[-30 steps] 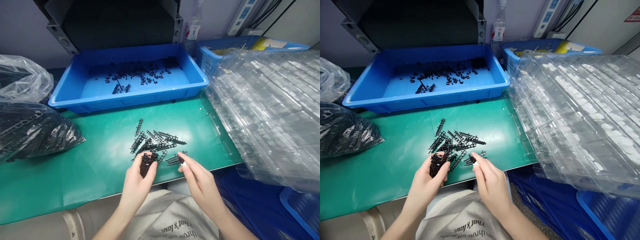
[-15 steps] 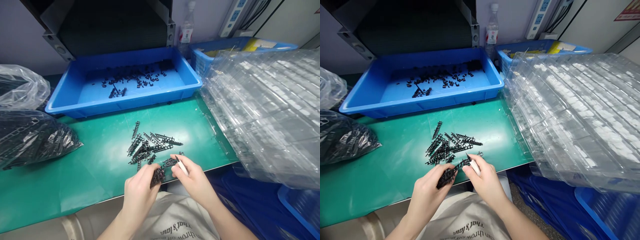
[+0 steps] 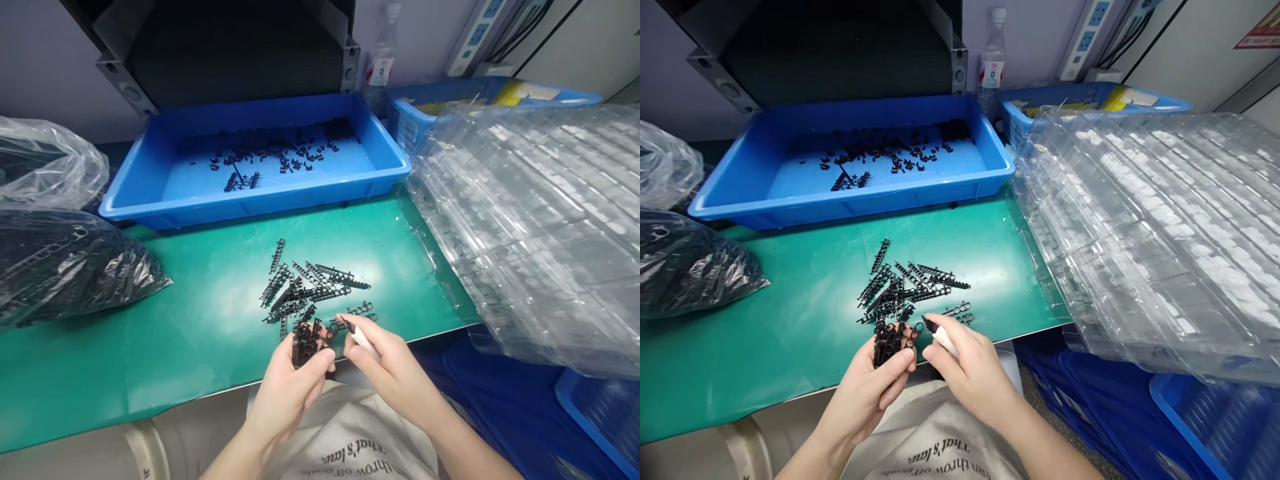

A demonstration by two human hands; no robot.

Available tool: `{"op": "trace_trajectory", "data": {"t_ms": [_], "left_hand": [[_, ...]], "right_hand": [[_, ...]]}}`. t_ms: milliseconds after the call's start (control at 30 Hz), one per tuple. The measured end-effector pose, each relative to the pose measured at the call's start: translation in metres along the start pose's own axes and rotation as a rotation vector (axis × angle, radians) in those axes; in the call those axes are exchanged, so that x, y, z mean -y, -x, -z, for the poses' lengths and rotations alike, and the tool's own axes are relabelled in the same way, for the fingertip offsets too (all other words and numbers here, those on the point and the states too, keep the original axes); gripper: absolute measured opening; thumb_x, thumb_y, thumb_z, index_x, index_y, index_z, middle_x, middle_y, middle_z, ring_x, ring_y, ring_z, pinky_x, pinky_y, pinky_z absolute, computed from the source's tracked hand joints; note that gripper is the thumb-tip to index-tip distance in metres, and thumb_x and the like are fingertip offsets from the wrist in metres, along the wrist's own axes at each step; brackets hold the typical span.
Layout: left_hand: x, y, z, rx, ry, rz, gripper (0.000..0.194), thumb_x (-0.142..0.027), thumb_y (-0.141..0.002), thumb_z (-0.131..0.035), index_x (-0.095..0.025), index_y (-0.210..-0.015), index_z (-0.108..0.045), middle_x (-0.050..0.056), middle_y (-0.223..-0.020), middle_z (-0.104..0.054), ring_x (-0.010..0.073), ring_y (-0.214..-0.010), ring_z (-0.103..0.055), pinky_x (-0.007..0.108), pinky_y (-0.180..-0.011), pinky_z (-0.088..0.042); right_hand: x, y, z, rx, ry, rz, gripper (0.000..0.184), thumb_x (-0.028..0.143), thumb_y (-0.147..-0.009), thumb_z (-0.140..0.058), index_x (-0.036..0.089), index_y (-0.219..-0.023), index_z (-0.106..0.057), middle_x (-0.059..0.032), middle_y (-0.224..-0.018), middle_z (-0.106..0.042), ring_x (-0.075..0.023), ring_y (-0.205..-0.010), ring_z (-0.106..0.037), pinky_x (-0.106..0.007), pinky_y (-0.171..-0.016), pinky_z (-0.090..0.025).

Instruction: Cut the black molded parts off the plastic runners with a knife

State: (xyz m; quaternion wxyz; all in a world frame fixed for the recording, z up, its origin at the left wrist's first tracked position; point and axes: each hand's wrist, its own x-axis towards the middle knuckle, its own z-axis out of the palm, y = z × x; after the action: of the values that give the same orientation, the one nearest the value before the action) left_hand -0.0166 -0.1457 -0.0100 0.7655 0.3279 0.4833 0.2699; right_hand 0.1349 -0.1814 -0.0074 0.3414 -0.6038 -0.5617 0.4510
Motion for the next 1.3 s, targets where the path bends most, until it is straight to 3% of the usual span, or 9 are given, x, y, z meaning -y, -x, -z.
{"op": "trace_trajectory", "data": {"t_ms": [100, 267, 567, 900, 1300], "left_hand": [[-0.004, 0.001, -0.001, -0.015, 0.032, 0.005, 0.028, -0.033, -0.069, -0.066, -0.013, -0.078, -0.049, -0.005, -0.060, -0.053, -0.0051, -0.033, -0.025, 0.015, -0.038, -0.011], [-0.002, -0.002, 0.001, 0.024, 0.014, 0.003, 0.032, -0.036, -0.065, -0.068, -0.012, -0.078, -0.050, -0.007, -0.055, -0.050, -0.0043, -0.031, -0.025, 0.015, -0.036, -0.011], [0.000, 0.000, -0.003, -0.017, -0.084, -0.046, 0.021, -0.029, -0.069, -0.062, -0.015, -0.072, -0.046, -0.012, -0.041, -0.033, -0.0009, -0.032, -0.022, 0.016, -0.036, -0.013], [0.005, 0.000, -0.005, -0.010, -0.109, -0.030, 0.021, -0.031, -0.072, -0.059, -0.017, -0.074, -0.044, -0.013, -0.041, -0.031, 0.0000, -0.033, -0.021, 0.016, -0.035, -0.015], [0.010, -0.002, -0.009, -0.081, -0.099, 0.011, 0.026, -0.036, -0.068, -0.062, -0.016, -0.075, -0.046, -0.014, -0.039, -0.026, 0.0008, -0.034, -0.017, 0.017, -0.036, -0.013]], "right_hand": [[0.000, 0.010, 0.002, 0.038, 0.283, 0.092, 0.036, 0.026, -0.091, -0.035, 0.017, -0.124, -0.046, -0.0093, -0.111, -0.060, -0.0227, -0.096, -0.057, -0.035, -0.078, -0.045], [0.006, 0.016, 0.001, 0.025, 0.514, 0.162, 0.035, 0.024, -0.093, -0.031, 0.016, -0.120, -0.051, -0.0071, -0.088, -0.065, -0.0214, -0.074, -0.061, -0.032, -0.061, -0.047], [0.009, 0.014, -0.001, 0.003, 0.561, 0.212, 0.037, 0.024, -0.093, -0.030, 0.012, -0.119, -0.053, -0.0076, -0.080, -0.064, -0.0205, -0.067, -0.060, -0.031, -0.054, -0.045], [0.008, 0.016, 0.003, 0.022, 0.539, 0.214, 0.037, 0.023, -0.093, -0.032, 0.012, -0.121, -0.052, -0.0068, -0.081, -0.065, -0.0197, -0.067, -0.059, -0.030, -0.055, -0.044], [0.005, 0.018, -0.006, -0.100, 0.567, 0.217, 0.037, 0.021, -0.092, -0.029, 0.012, -0.117, -0.055, -0.0067, -0.073, -0.063, -0.0179, -0.059, -0.058, -0.027, -0.048, -0.040]]}}
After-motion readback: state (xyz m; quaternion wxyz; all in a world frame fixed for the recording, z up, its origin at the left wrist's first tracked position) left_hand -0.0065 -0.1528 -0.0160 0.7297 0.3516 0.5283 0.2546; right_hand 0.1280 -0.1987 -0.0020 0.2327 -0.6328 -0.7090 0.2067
